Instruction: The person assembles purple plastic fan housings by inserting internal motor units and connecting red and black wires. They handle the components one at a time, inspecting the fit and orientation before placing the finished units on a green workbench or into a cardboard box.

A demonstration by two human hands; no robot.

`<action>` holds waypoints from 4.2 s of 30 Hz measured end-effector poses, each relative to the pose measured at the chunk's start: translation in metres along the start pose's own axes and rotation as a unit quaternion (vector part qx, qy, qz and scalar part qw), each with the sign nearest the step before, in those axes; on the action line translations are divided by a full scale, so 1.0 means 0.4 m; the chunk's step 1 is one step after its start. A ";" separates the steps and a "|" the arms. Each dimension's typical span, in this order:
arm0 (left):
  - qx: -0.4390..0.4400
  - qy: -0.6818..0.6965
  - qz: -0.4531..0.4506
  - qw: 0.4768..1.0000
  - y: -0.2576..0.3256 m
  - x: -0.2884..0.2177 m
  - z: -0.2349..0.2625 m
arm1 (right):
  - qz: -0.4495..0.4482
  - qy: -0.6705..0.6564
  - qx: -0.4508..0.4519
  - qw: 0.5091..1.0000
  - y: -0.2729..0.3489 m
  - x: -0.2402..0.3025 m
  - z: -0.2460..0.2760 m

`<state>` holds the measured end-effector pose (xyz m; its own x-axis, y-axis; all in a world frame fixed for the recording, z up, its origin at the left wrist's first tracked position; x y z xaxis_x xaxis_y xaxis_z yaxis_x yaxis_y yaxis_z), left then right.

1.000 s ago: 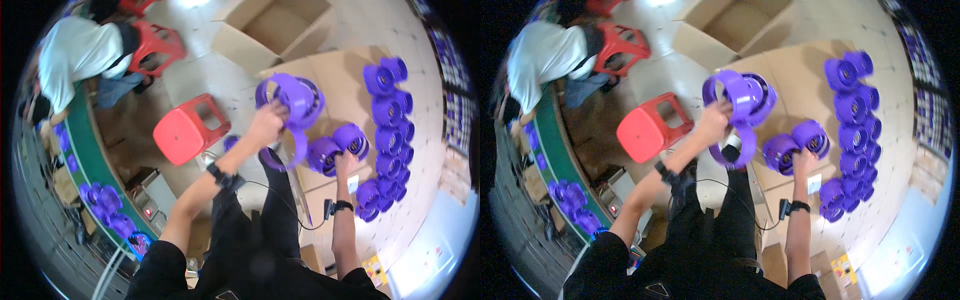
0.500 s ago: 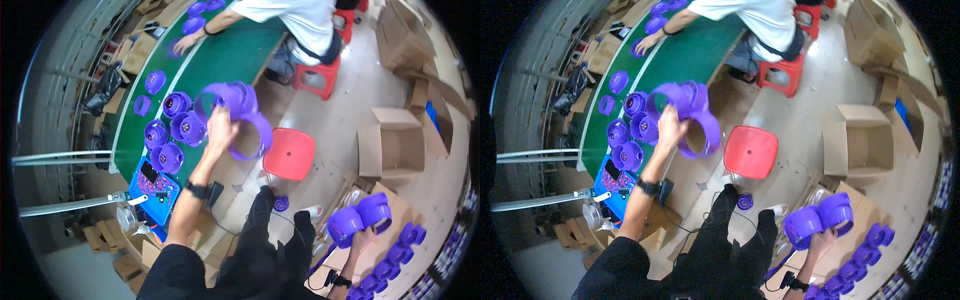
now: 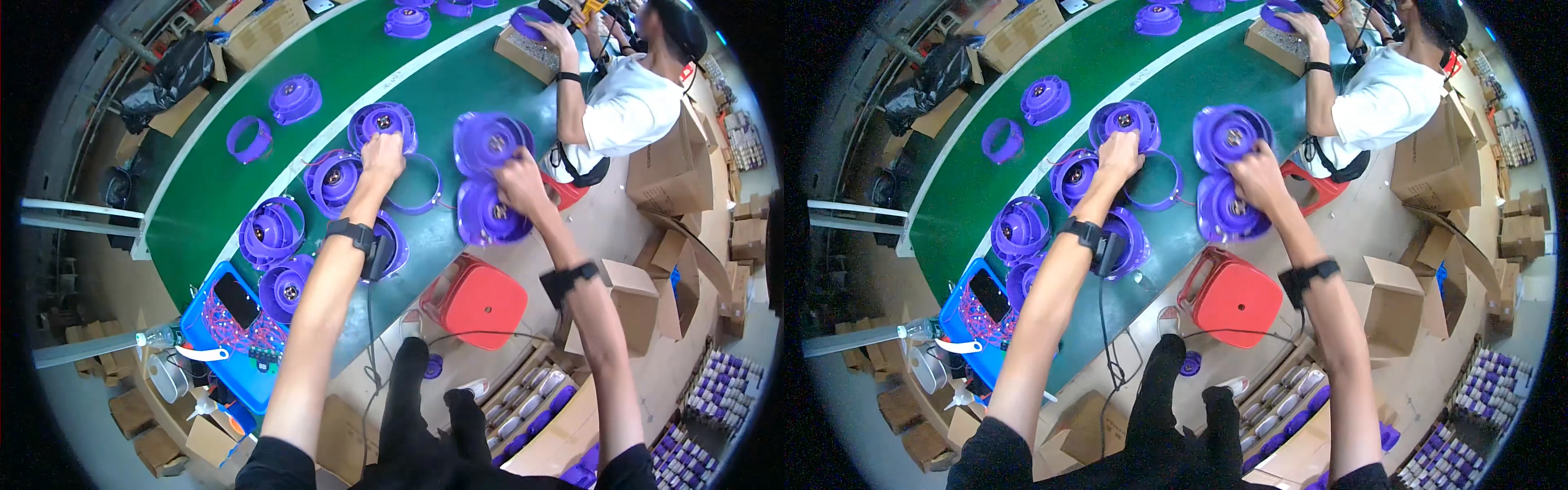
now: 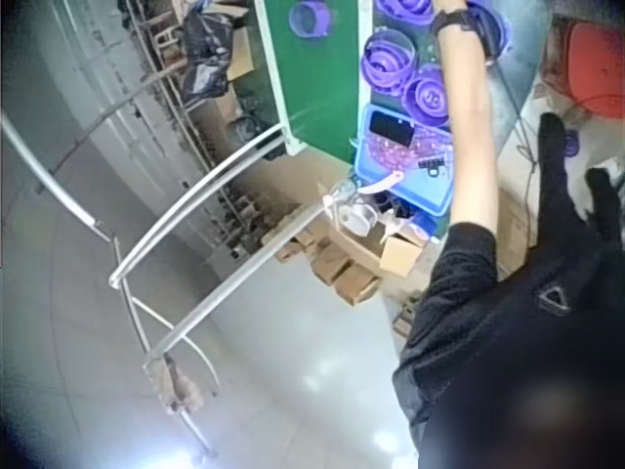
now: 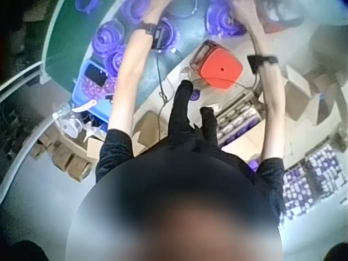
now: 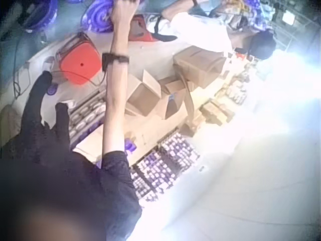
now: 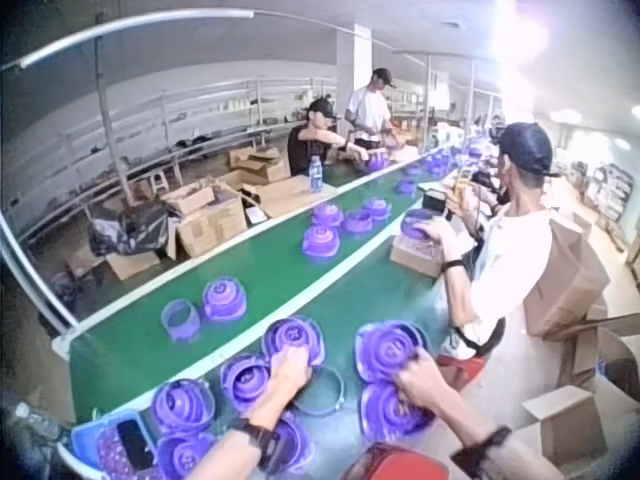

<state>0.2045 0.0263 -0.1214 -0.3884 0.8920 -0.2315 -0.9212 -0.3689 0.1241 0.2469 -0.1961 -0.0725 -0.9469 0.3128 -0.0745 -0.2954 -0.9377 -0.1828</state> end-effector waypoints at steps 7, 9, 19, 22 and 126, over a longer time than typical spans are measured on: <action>-0.153 0.119 -0.159 0.968 0.263 -0.113 0.224 | -0.016 0.079 0.093 0.992 -0.188 -0.017 -0.078; -0.098 0.226 -0.207 0.947 0.408 -0.196 0.189 | -0.022 0.121 -0.021 0.992 -0.144 -0.006 -0.017; 0.584 0.067 -0.126 0.799 1.233 -0.286 -1.098 | -0.469 -0.281 -0.059 0.835 0.980 0.249 -0.132; 0.653 -0.054 -0.020 0.755 1.355 -0.195 -1.365 | -0.529 -0.373 0.161 0.745 1.444 0.552 -0.374; 0.136 -0.011 -0.147 0.980 0.179 -0.166 -0.069 | -0.189 -0.331 -0.139 0.914 0.285 0.369 0.218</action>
<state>0.1635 -0.0667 -0.1237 -0.1031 0.9557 -0.2757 -0.9510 -0.0135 0.3090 0.0625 -0.2700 -0.0190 -0.6796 0.3607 0.6387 -0.6613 -0.6780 -0.3208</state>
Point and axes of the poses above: each hand's wrist, its own y-axis away from the middle knuckle, its own z-axis out of the back of the hand, x = y × z, the point moved 10 cm from there along -y, towards the middle knuckle, and after that the axes turned 4 degrees about x, right-handed, at the moved point
